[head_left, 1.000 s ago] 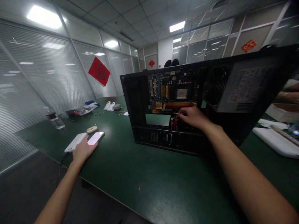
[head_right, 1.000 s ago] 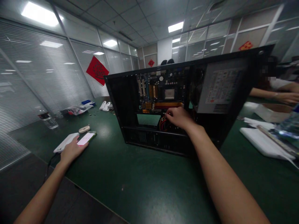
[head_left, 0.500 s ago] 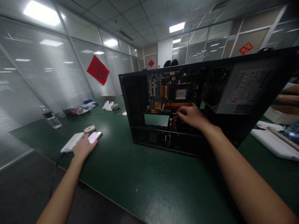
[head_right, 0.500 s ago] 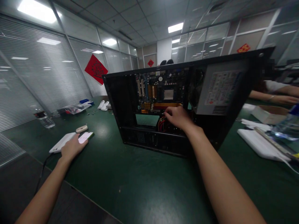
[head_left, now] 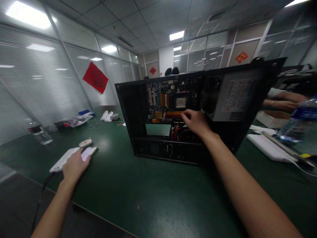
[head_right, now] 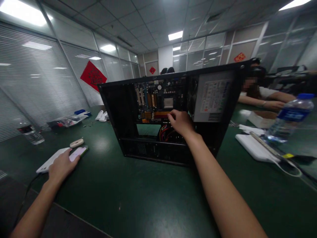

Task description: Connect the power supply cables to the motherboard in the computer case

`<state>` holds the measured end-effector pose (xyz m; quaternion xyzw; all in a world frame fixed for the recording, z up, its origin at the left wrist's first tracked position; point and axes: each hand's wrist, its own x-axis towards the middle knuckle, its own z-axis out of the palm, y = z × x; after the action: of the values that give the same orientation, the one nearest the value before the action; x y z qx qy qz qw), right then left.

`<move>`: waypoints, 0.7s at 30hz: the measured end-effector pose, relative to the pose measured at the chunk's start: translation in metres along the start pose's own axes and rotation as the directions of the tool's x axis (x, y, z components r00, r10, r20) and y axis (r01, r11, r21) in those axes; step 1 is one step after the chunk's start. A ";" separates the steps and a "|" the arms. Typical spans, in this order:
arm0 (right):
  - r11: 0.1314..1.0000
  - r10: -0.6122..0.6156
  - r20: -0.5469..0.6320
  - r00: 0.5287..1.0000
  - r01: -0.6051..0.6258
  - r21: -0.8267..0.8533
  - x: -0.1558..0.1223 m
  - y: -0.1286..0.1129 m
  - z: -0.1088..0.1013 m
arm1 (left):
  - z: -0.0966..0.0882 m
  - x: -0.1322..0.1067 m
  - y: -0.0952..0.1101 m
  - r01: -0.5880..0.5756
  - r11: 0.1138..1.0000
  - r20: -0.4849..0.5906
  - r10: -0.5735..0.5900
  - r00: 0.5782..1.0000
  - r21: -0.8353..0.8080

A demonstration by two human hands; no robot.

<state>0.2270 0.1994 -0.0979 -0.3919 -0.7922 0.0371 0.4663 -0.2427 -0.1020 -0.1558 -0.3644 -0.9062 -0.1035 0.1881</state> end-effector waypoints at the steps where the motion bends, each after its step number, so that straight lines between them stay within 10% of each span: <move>1: 1.000 -0.012 -0.018 1.000 0.013 0.021 0.001 0.001 0.000 | -0.008 -0.005 0.006 -0.077 0.997 -0.083 0.075 0.994 -0.020; 7: 0.994 -0.083 -0.092 0.992 0.088 0.059 0.006 0.001 0.001 | -0.075 -0.030 0.086 -0.580 0.767 -0.470 0.420 0.777 -0.274; 13: 0.983 -0.179 -0.100 0.979 0.183 0.032 0.004 -0.009 -0.002 | -0.119 -0.036 0.249 -0.901 0.359 -0.427 0.795 0.431 -0.241; 17: 0.957 -0.288 -0.027 0.957 0.286 -0.056 0.000 -0.019 -0.006 | -0.110 -0.037 0.356 -0.896 0.407 -0.338 0.830 0.443 -0.177; 21: 0.929 -0.320 0.169 0.932 0.344 -0.135 -0.001 -0.023 -0.007 | -0.083 -0.035 0.415 -0.840 0.484 -0.250 0.806 0.537 -0.246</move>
<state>0.2191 0.1809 -0.0851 -0.2848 -0.8791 -0.0786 0.3739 0.0923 0.1450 -0.0739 -0.7739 -0.5777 -0.1723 0.1943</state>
